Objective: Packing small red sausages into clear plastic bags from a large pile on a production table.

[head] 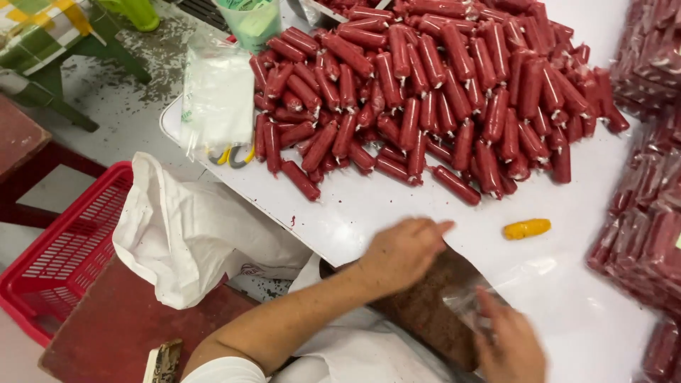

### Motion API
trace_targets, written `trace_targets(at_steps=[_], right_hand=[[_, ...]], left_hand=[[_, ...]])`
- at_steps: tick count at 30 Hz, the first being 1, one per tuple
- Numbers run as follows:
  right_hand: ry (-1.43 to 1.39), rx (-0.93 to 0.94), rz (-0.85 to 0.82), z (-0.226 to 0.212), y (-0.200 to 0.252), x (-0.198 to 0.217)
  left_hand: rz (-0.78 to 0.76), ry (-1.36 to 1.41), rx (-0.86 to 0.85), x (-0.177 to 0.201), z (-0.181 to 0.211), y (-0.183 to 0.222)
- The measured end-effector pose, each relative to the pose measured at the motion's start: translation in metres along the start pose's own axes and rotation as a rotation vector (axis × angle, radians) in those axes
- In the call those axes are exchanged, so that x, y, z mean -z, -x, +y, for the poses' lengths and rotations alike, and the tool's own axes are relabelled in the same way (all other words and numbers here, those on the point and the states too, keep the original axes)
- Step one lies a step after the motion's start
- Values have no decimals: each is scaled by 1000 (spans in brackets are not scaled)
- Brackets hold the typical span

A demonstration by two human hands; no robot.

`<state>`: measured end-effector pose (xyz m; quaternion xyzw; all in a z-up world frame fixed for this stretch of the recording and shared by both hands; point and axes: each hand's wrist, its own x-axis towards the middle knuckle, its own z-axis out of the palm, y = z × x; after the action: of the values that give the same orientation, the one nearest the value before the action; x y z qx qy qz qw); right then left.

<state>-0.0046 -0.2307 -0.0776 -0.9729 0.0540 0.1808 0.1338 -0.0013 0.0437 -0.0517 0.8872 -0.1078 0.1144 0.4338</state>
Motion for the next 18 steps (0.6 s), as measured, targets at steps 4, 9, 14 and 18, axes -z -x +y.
trace_targets(at_steps=[4, 9, 14, 18], right_hand=[[-132, 493, 77, -11, 24, 10], [-119, 515, 158, -16, 16, 10], [-493, 493, 181, -27, 22, 6], [-510, 516, 241, -25, 31, 6]], left_hand=[[335, -518, -41, 34, -36, -41], [124, -720, -5, 38, -58, -91], [436, -1005, 46, -1, -88, -113], [285, -659, 182, 25, -50, -85]])
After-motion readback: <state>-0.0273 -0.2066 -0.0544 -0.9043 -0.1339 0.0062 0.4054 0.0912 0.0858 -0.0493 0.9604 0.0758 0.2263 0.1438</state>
